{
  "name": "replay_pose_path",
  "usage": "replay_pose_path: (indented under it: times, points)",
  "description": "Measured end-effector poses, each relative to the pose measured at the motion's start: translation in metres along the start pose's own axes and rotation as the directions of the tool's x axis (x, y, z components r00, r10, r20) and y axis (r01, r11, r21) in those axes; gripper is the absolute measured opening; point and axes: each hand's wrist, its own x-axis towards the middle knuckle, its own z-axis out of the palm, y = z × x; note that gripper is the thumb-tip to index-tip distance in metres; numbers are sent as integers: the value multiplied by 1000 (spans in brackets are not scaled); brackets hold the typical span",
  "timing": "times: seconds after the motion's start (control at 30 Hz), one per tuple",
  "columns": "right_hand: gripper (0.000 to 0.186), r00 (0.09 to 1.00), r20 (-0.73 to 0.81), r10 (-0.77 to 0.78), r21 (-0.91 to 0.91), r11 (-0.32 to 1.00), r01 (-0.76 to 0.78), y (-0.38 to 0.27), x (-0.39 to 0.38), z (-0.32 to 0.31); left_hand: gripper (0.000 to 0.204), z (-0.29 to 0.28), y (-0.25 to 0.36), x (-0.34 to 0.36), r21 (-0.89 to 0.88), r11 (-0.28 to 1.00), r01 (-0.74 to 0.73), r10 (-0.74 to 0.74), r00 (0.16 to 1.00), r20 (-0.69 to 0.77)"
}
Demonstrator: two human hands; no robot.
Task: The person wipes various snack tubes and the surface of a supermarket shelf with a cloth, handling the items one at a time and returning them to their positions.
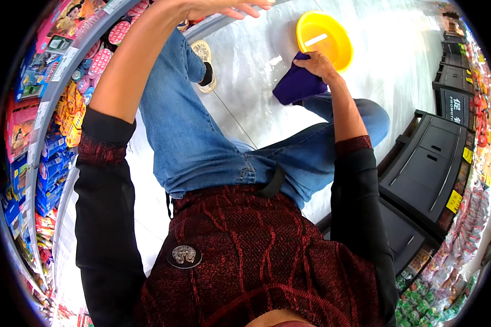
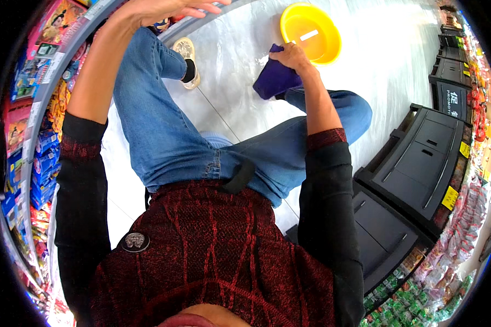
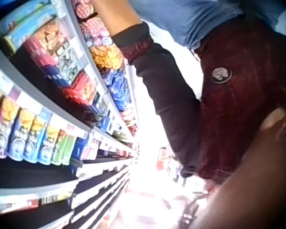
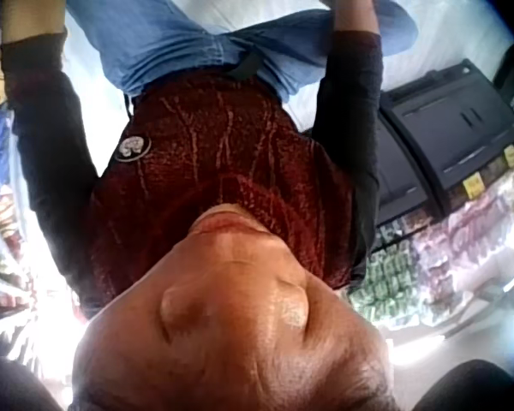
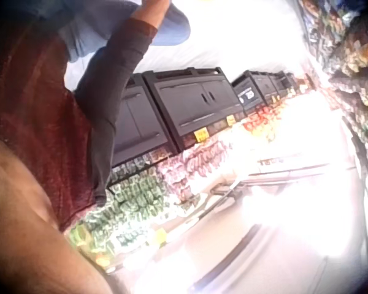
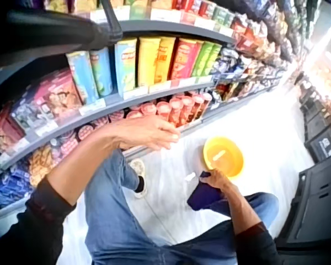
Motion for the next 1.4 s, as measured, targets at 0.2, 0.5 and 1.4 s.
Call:
replay_pose_path:
  times: [0.2, 0.5, 1.4]
  points:
    - [44, 944, -293, -149, -143, 984, 111, 14, 21, -4, 41, -2, -7, 74, 658, 709, -253, 233, 965, 120]
    - [53, 864, 454, -218, 158, 974, 162, 32, 37, 97, 33, 31, -44, 147, 699, 713, -59, -25, 994, 109]
    - [81, 903, 149, -402, -157, 892, 423, 70, 147, 246, 9, 119, 15, 116, 383, 626, -679, 678, 717, 162]
